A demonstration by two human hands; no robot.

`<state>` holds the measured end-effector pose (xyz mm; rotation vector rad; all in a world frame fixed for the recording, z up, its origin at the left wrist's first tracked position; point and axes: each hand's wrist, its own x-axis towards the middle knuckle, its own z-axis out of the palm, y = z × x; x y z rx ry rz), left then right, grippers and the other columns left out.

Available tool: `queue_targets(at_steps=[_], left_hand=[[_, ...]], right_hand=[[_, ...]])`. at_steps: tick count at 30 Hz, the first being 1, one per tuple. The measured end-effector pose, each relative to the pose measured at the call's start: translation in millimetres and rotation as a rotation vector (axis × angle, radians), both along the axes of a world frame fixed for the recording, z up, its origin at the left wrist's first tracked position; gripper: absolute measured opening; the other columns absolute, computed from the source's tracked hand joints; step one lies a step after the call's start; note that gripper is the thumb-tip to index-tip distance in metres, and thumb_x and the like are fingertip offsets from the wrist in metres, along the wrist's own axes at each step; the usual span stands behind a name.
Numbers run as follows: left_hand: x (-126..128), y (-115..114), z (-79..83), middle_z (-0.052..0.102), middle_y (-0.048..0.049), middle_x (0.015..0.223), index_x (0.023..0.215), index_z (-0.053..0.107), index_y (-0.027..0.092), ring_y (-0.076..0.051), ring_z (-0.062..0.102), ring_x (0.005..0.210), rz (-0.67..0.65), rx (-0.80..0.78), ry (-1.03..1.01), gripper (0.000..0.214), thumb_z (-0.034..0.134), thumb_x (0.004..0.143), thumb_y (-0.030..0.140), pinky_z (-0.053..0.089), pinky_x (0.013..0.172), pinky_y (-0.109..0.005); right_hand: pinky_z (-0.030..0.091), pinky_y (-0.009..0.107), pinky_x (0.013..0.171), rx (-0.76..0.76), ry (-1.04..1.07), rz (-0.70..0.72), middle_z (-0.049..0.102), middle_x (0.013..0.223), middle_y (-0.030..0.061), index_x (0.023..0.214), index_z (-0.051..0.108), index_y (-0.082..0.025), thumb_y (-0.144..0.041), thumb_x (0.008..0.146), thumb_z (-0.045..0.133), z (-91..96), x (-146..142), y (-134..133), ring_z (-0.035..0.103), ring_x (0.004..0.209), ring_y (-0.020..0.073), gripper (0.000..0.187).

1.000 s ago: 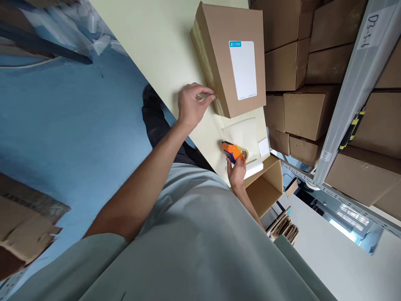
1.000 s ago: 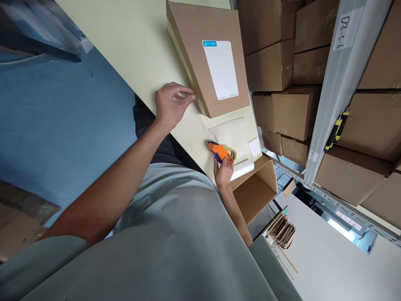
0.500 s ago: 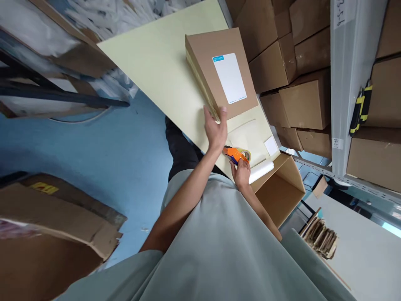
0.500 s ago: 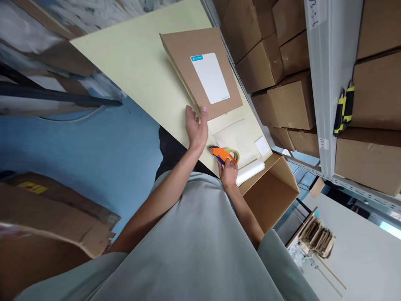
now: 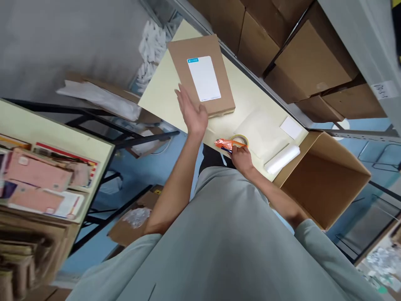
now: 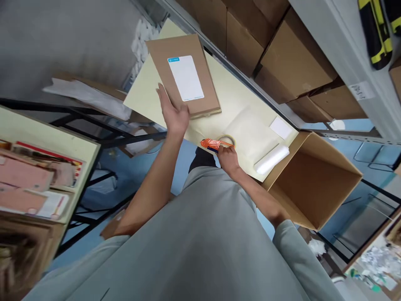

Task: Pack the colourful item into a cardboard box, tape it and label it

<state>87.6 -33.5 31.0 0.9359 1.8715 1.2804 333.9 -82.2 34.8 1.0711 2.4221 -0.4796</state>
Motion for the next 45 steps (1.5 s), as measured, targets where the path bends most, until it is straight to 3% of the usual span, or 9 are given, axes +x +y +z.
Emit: queue_targets(at_steps=[4, 9, 14, 22, 30, 34, 41, 43, 45], left_hand=[[16.9, 47.7, 11.0, 0.051, -0.013, 0.174, 0.165, 0.055, 0.04, -0.046, 0.013, 0.175, 0.018, -0.052, 0.058, 0.096, 0.091, 0.082, 0.071, 0.027, 0.13, -0.076], [37.2, 77.4, 5.5, 0.051, -0.0127, 0.174, 0.164, 0.059, 0.039, -0.044, 0.004, 0.177, -0.079, -0.082, 0.12, 0.101, 0.089, 0.077, 0.081, 0.021, 0.129, -0.075], [35.2, 70.9, 13.8, 0.053, -0.0134, 0.174, 0.162, 0.061, 0.041, -0.05, 0.012, 0.175, -0.14, -0.114, 0.046, 0.098, 0.093, 0.075, 0.074, 0.025, 0.126, -0.079], [26.8, 48.1, 16.2, 0.041, -0.0175, 0.181, 0.17, 0.053, 0.036, -0.049, 0.005, 0.177, -0.166, -0.102, 0.135, 0.105, 0.094, 0.078, 0.066, 0.027, 0.129, -0.079], [-5.8, 11.5, 10.0, 0.006, -0.0094, 0.193, 0.183, 0.029, 0.034, -0.05, -0.025, 0.173, -0.371, -0.282, 0.61, 0.12, 0.078, 0.084, 0.082, -0.003, 0.134, -0.085], [-26.2, -4.8, 11.0, 0.007, -0.0113, 0.193, 0.181, 0.033, 0.033, -0.053, -0.019, 0.174, -0.514, -0.265, 0.687, 0.119, 0.079, 0.082, 0.081, -0.007, 0.133, -0.084], [-51.5, -34.3, 22.2, 0.012, -0.0171, 0.192, 0.176, 0.043, 0.025, -0.054, -0.006, 0.175, -0.763, -0.243, 0.771, 0.116, 0.08, 0.08, 0.076, -0.008, 0.135, -0.082], [-41.9, -27.2, 14.9, 0.012, -0.0186, 0.192, 0.177, 0.04, 0.022, -0.053, -0.006, 0.176, -0.678, -0.223, 0.765, 0.115, 0.078, 0.082, 0.076, -0.008, 0.136, -0.081], [-25.7, -6.9, 0.4, 0.009, -0.0195, 0.192, 0.18, 0.033, 0.021, -0.05, -0.01, 0.176, -0.455, -0.21, 0.733, 0.114, 0.073, 0.089, 0.077, -0.009, 0.137, -0.079]], right_hand=[[0.051, 0.044, 0.108, -0.007, 0.035, -0.03, 0.083, 0.108, 0.0239, 0.133, 0.067, -0.003, -0.03, 0.116, 0.057, -5.5, -3.0, -5.7, 0.079, 0.107, 0.0326, 0.033], [0.053, 0.046, 0.11, -0.006, 0.087, -0.073, 0.084, 0.108, 0.0234, 0.13, 0.07, -0.005, -0.029, 0.117, 0.057, -11.5, 5.8, -0.8, 0.079, 0.108, 0.0331, 0.03], [0.054, 0.045, 0.112, -0.013, 0.103, -0.071, 0.084, 0.109, 0.0225, 0.125, 0.072, -0.008, -0.028, 0.117, 0.057, -1.5, 28.3, 10.8, 0.079, 0.108, 0.0322, 0.026], [0.054, 0.045, 0.102, 0.1, 0.0, -0.099, 0.083, 0.101, 0.0254, 0.127, 0.072, -0.003, -0.031, 0.115, 0.06, 26.8, 115.2, 62.2, 0.076, 0.096, 0.035, 0.033], [0.048, 0.045, 0.108, 0.115, -0.023, 0.03, 0.082, 0.114, 0.028, 0.135, 0.064, 0.002, -0.025, 0.116, 0.049, 23.0, 66.9, 108.9, 0.076, 0.104, 0.0352, 0.036], [0.046, 0.045, 0.11, 0.117, -0.021, 0.114, 0.083, 0.115, 0.0273, 0.135, 0.065, 0.002, -0.014, 0.112, 0.042, 18.5, 51.6, 92.3, 0.077, 0.107, 0.0347, 0.037], [0.046, 0.046, 0.112, 0.039, 0.038, 0.251, 0.084, 0.111, 0.0244, 0.15, 0.058, 0.004, 0.003, 0.101, 0.043, 9.8, 25.5, 25.0, 0.08, 0.104, 0.0315, 0.051], [0.047, 0.046, 0.11, 0.035, 0.035, 0.244, 0.083, 0.11, 0.0237, 0.149, 0.059, 0.004, 0.003, 0.101, 0.044, 6.4, 20.3, 11.0, 0.08, 0.102, 0.031, 0.051], [0.048, 0.046, 0.109, 0.038, 0.025, 0.215, 0.083, 0.111, 0.0246, 0.146, 0.061, 0.004, 0.003, 0.102, 0.044, 2.2, 18.4, 2.6, 0.08, 0.102, 0.0308, 0.047]])
